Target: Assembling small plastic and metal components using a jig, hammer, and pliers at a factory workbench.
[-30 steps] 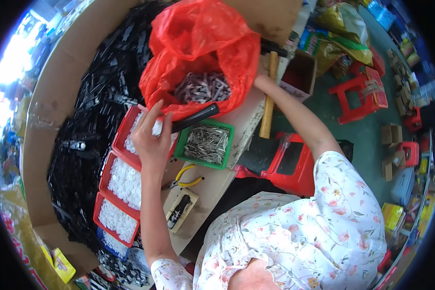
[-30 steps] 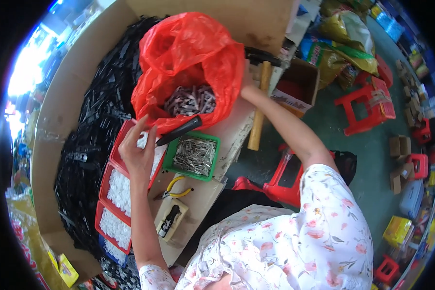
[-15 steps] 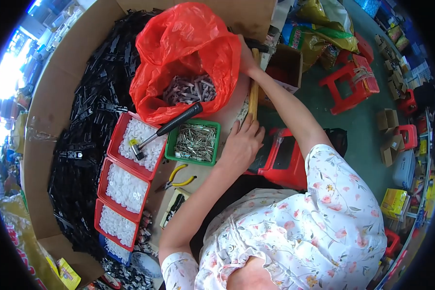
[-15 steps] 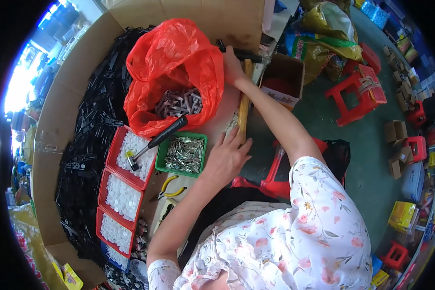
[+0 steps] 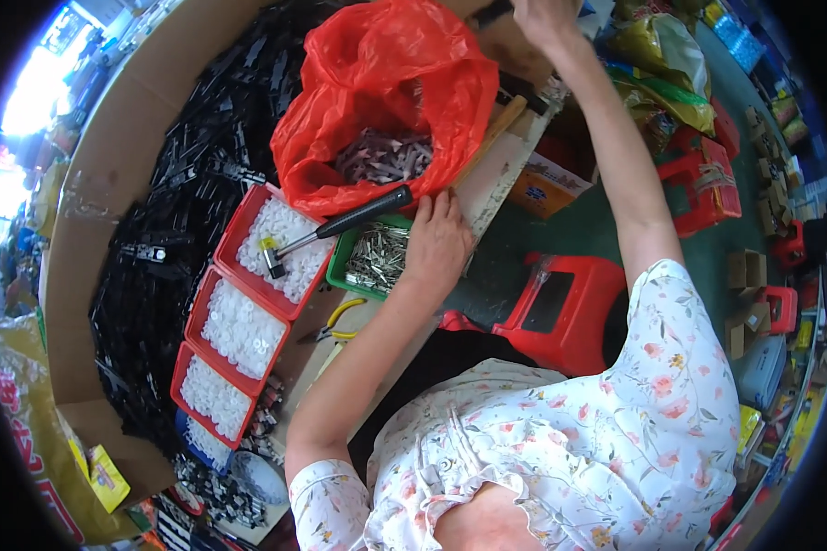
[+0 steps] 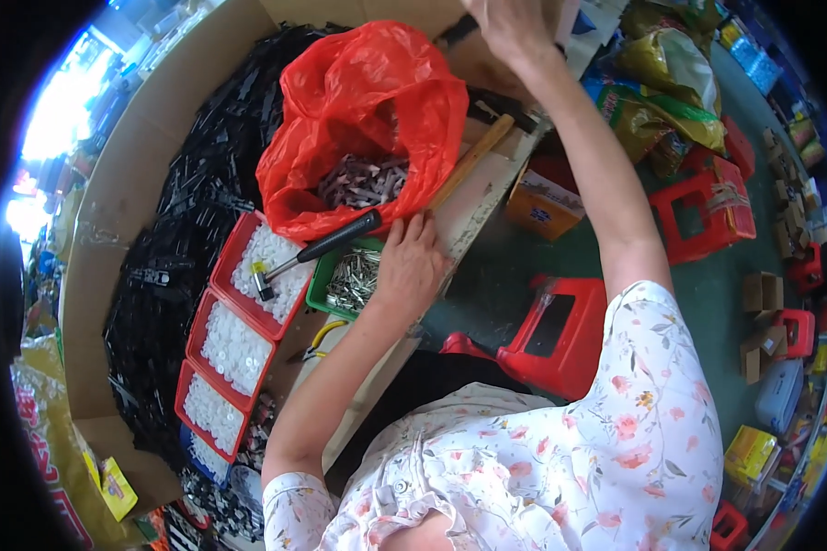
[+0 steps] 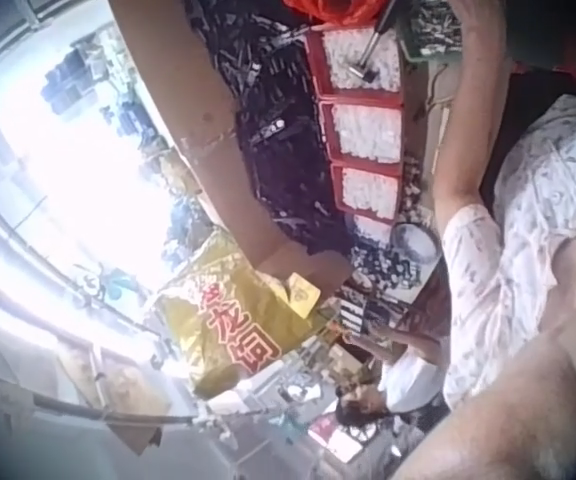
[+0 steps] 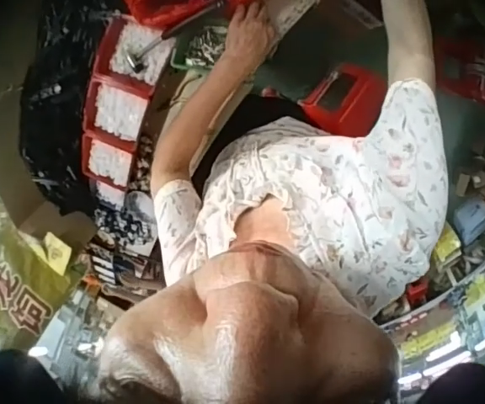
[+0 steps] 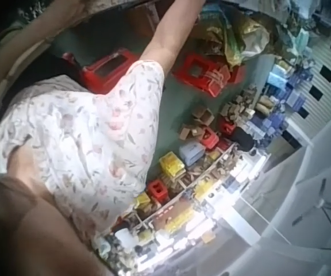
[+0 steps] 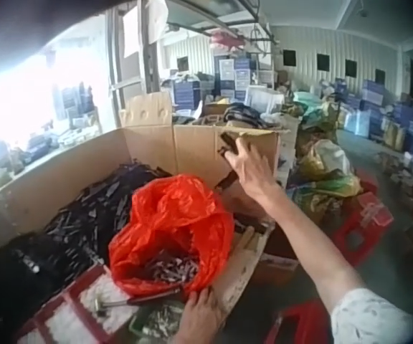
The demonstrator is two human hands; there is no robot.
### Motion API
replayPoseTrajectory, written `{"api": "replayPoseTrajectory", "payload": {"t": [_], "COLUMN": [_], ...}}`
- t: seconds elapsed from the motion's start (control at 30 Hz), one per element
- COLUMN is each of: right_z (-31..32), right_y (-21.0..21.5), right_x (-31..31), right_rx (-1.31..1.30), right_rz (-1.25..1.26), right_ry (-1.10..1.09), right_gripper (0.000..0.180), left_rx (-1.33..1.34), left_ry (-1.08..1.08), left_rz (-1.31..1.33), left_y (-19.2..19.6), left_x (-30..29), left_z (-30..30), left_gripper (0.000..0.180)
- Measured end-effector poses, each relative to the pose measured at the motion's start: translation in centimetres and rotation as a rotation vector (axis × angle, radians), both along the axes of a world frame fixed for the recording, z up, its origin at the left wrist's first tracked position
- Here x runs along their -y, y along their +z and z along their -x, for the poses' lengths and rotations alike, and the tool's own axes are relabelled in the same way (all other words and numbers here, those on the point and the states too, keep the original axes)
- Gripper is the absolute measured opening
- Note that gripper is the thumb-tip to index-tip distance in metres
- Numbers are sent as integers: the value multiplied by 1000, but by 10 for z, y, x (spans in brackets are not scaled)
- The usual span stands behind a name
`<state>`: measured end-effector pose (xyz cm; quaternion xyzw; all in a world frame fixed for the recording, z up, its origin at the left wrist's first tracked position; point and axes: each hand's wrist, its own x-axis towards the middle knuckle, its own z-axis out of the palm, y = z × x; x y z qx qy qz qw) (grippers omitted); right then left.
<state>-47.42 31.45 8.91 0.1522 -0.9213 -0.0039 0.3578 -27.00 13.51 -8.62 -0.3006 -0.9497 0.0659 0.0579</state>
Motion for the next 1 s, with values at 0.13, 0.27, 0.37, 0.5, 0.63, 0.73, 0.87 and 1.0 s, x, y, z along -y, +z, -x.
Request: {"api": "replayPoseTrajectory", "payload": {"t": [0.13,0.27,0.37,0.5,0.63,0.73,0.87,1.0], "right_z": [28,62,47,-39,6,-50,-37,-26], "right_y": [51,84,132,104,-24,-75,-170,-178], "right_x": [18,120,240,251,158,110,94,91], "right_rx": [-88,-68,550,525,-47,488,493,590], "right_rz": [238,208,-143,-280,291,148,147,175], "right_ry": [411,435,-255,-108,1144,977,822,745], "right_gripper": [29,37,44,50,14,23,29,34], "left_rx": [3,-53,-131,-206,-224,-141,-183,-172], "left_ry": [-59,-133,-127,45,214,272,310,289], "left_rz": [-157,-337,-407,-536,-468,-515,-517,-645], "left_y": [6,22,42,55,48,40,32,41], "left_x": [-7,-9,-11,25,54,72,73,68], "left_z": [-6,-8,-2,0,3,-8,-21,-62], "left_gripper": [39,42,43,45,56,59,67,62]}}
